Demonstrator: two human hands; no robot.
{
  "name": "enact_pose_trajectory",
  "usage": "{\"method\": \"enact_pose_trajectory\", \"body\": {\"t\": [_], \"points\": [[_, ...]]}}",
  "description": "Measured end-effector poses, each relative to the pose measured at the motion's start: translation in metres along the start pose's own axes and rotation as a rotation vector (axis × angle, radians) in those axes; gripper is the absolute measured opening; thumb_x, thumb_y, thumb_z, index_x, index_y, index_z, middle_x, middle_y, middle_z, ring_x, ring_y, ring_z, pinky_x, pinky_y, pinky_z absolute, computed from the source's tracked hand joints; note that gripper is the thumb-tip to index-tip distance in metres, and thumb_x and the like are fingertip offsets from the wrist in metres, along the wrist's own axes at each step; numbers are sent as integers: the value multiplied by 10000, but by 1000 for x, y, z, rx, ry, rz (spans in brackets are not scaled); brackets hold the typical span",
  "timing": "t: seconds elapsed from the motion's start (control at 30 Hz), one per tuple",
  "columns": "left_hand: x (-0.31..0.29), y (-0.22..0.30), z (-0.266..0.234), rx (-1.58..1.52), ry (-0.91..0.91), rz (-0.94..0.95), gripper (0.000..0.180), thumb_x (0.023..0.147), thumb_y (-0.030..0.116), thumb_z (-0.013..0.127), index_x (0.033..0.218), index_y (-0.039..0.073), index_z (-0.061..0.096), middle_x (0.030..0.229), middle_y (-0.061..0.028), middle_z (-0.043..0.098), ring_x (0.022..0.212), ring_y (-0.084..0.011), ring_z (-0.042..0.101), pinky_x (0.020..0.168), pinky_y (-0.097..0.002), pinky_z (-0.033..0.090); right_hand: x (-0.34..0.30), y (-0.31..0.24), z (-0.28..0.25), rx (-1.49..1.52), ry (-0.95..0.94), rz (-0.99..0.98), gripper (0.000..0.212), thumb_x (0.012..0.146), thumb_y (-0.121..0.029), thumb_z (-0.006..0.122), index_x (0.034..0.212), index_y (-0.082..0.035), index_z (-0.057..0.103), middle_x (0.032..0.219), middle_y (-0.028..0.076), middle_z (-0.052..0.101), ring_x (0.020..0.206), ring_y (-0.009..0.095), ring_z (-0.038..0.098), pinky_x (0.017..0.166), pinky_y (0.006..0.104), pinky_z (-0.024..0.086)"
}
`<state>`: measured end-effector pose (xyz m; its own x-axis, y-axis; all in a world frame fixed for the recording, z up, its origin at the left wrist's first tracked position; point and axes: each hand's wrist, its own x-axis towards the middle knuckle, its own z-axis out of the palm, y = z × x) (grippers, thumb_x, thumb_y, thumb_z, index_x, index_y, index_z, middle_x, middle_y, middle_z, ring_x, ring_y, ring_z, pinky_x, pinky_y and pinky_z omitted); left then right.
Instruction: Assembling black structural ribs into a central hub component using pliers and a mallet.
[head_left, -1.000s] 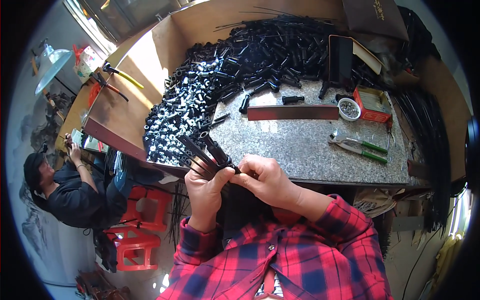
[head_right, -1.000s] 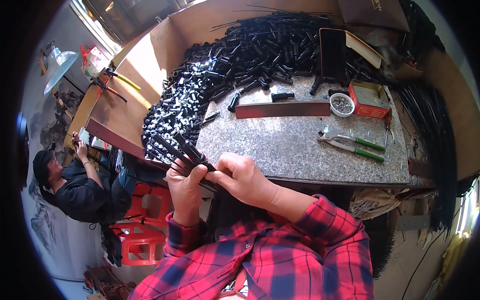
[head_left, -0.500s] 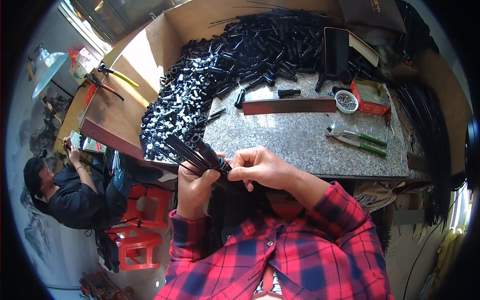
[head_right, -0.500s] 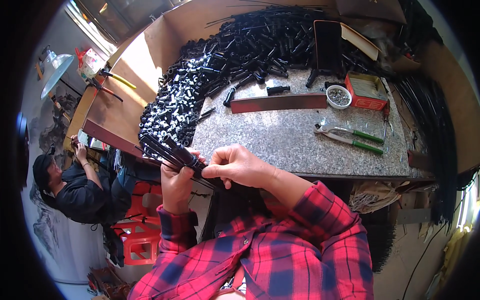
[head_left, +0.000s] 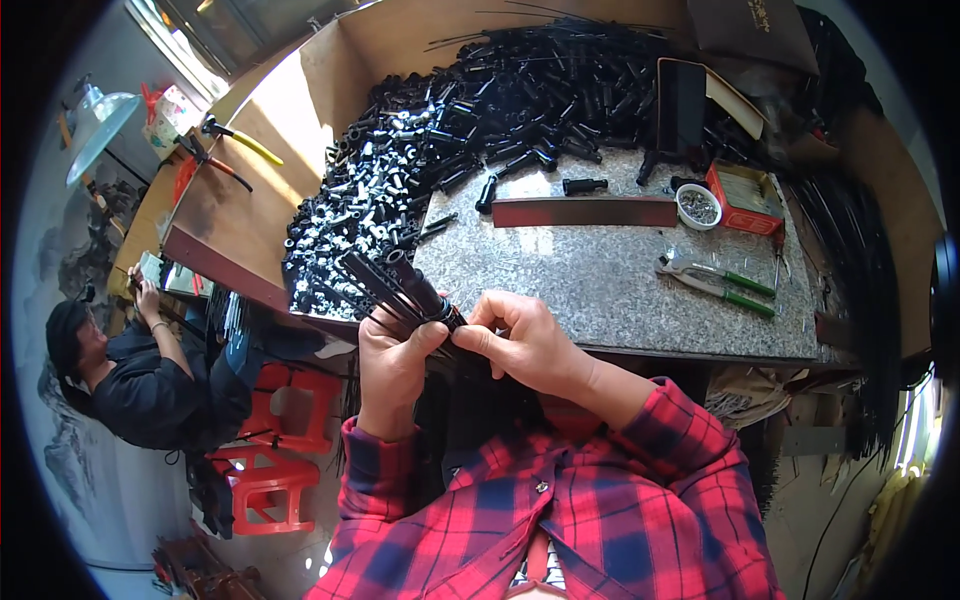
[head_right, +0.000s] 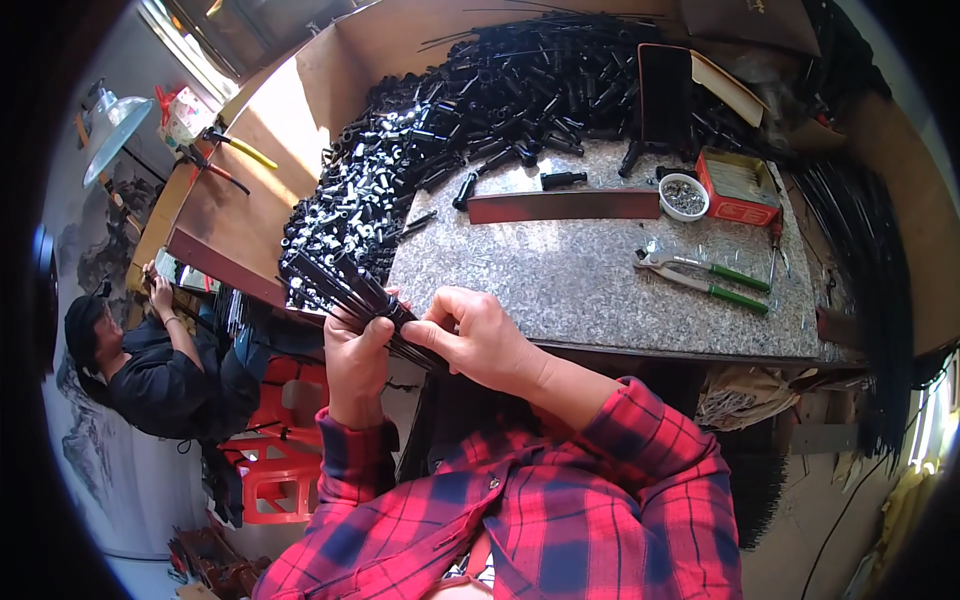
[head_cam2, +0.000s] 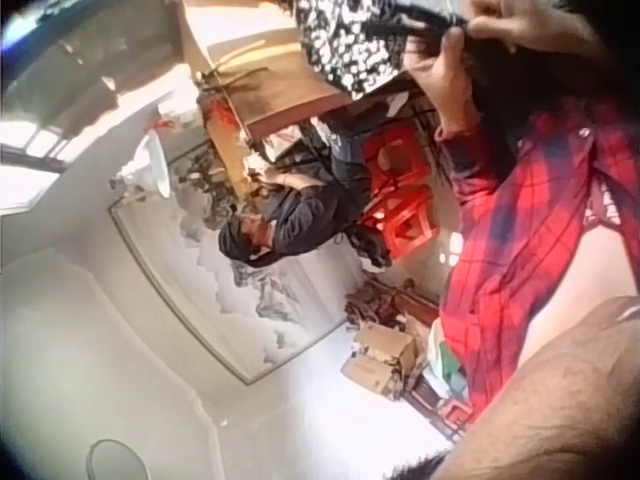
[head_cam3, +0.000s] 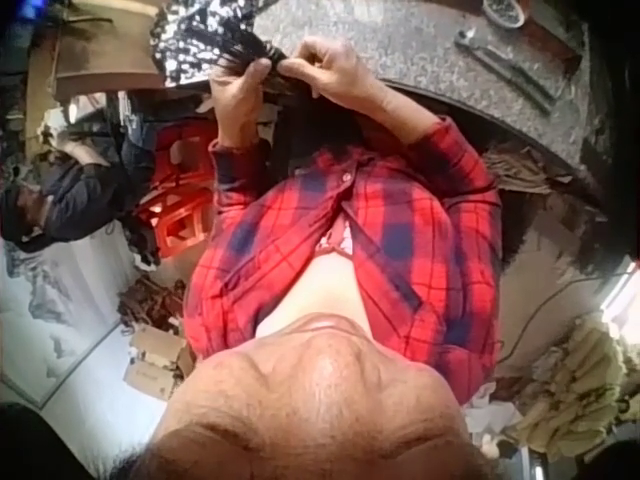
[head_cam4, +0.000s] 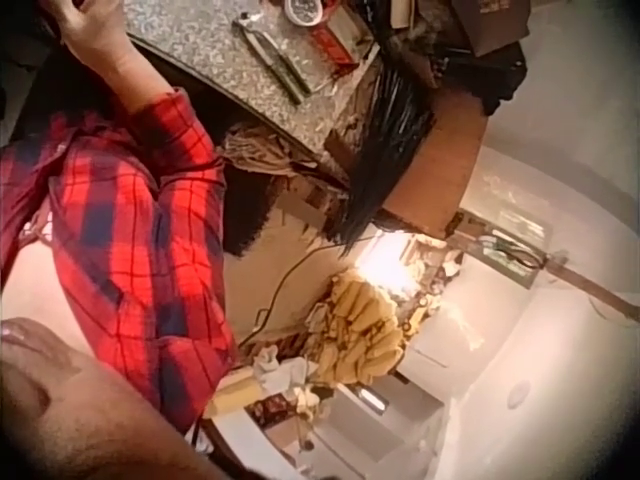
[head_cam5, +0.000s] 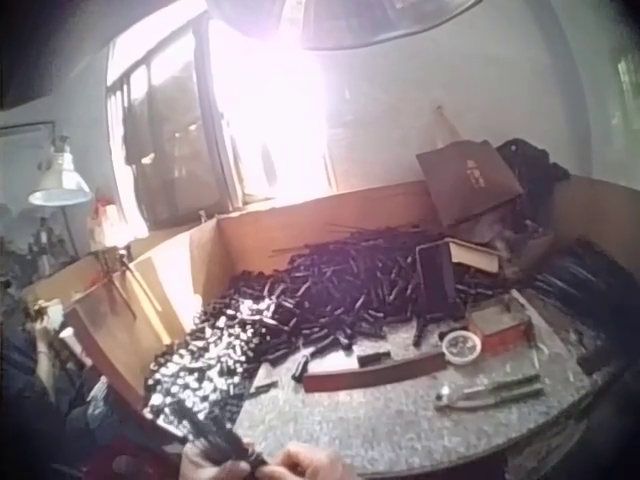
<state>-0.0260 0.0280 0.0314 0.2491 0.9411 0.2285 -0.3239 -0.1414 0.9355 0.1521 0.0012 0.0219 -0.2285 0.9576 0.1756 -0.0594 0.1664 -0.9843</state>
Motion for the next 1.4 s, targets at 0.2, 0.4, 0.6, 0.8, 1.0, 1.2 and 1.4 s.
{"method": "enact_pose_trajectory", "body": {"t": [0.2,0.4,0.6,0.8,1.0,1.2,1.4], "points": [[-1,2,2,-5,-17,4,292,764,83,766,1008,-18,640,909,-72,683,798,-120,634,756,-250,498,5,3,-4,82,-96,85,190,886,-160,653,788,-41,542,696,-2,562,507,55,546,428,195,406],[-3,3,-11,28,-161,-30,296,798,100,737,1037,-40,632,934,-89,680,836,-130,632,777,-266,497,6,2,-7,178,-193,143,196,879,-148,657,770,-45,531,720,3,558,511,60,547,442,194,411],[2,5,-15,2,-321,-8,317,827,122,711,1074,-55,623,1002,-114,666,878,-155,629,811,-290,494,7,4,-10,186,-261,139,198,873,-109,653,740,-41,523,762,20,543,535,75,561,456,194,416],[1,2,-8,1,-221,-47,303,857,100,666,1111,-56,606,1000,-113,654,906,-160,623,835,-284,487,9,6,-9,280,-180,120,218,872,-109,656,720,-42,515,728,15,546,531,74,563,458,185,411],[-14,-25,53,114,268,390,561,897,108,614,1356,8,308,1117,-92,529,983,-146,533,895,-273,425,20,1,11,66,52,107,227,854,-137,684,705,-43,541,654,1,576,595,89,569,504,229,424],[-11,-20,37,394,296,229,476,902,5,549,1312,36,311,985,-21,470,859,-65,469,776,-217,417,20,6,29,-183,202,-140,150,794,-50,656,721,6,537,719,118,559,665,200,563,608,316,445],[-9,-16,22,427,245,244,309,904,-1,527,1173,23,378,934,-29,461,828,-85,473,751,-235,421,13,13,31,-183,161,-274,77,844,-47,600,816,9,556,771,130,515,672,265,557,591,343,441]]}}
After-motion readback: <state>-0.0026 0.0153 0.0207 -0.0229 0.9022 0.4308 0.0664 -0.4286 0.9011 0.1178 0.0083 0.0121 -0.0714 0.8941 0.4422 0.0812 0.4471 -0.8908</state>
